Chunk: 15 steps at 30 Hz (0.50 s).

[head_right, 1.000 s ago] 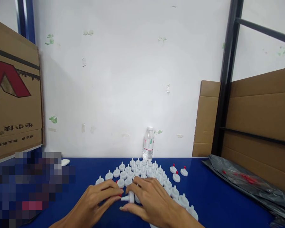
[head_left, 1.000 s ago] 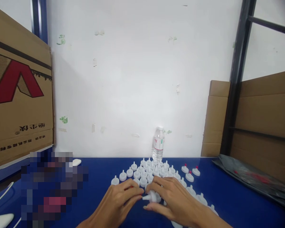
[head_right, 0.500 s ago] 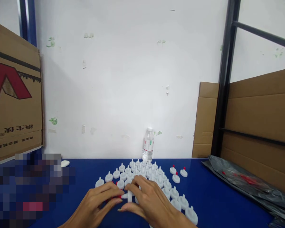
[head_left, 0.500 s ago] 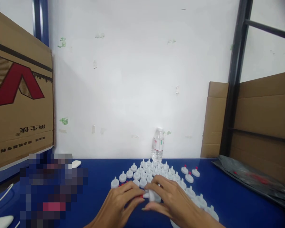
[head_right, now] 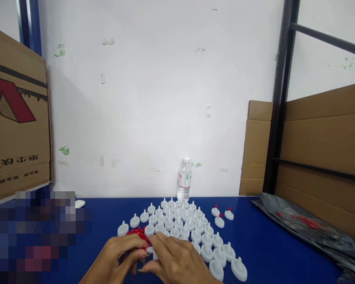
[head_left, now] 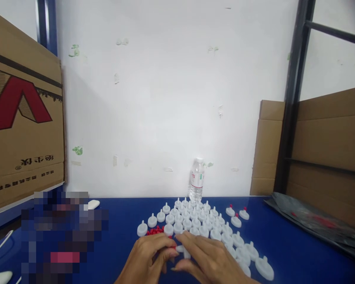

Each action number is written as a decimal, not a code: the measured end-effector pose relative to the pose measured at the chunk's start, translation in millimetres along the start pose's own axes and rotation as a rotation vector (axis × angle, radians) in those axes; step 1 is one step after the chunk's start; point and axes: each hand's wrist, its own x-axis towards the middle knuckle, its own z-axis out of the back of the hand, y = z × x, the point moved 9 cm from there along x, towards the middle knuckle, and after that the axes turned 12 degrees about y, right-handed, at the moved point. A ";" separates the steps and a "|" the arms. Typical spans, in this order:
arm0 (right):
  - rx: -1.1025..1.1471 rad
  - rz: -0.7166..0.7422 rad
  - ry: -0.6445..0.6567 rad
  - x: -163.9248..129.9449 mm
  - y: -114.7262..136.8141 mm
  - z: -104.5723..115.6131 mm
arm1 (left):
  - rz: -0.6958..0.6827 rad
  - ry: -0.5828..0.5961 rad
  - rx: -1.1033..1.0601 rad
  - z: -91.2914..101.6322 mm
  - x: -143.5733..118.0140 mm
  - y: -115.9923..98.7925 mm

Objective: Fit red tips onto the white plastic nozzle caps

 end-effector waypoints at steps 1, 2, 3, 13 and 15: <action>0.007 -0.004 0.004 1.1 0.2 1.2 | 0.003 -0.010 -0.003 1.4 0.8 -1.1; 0.028 -0.016 0.018 3.1 -0.9 2.6 | 0.005 -0.022 0.009 3.3 1.8 -2.2; 0.057 -0.033 0.040 5.8 -3.4 4.1 | 0.006 -0.030 0.031 5.2 3.1 -3.1; -0.119 -0.588 0.102 -11.7 -136.0 52.9 | 0.023 0.053 0.418 15.9 7.8 8.7; -0.198 -0.747 0.126 -31.0 -172.2 63.9 | 0.048 0.092 0.421 11.2 7.0 16.9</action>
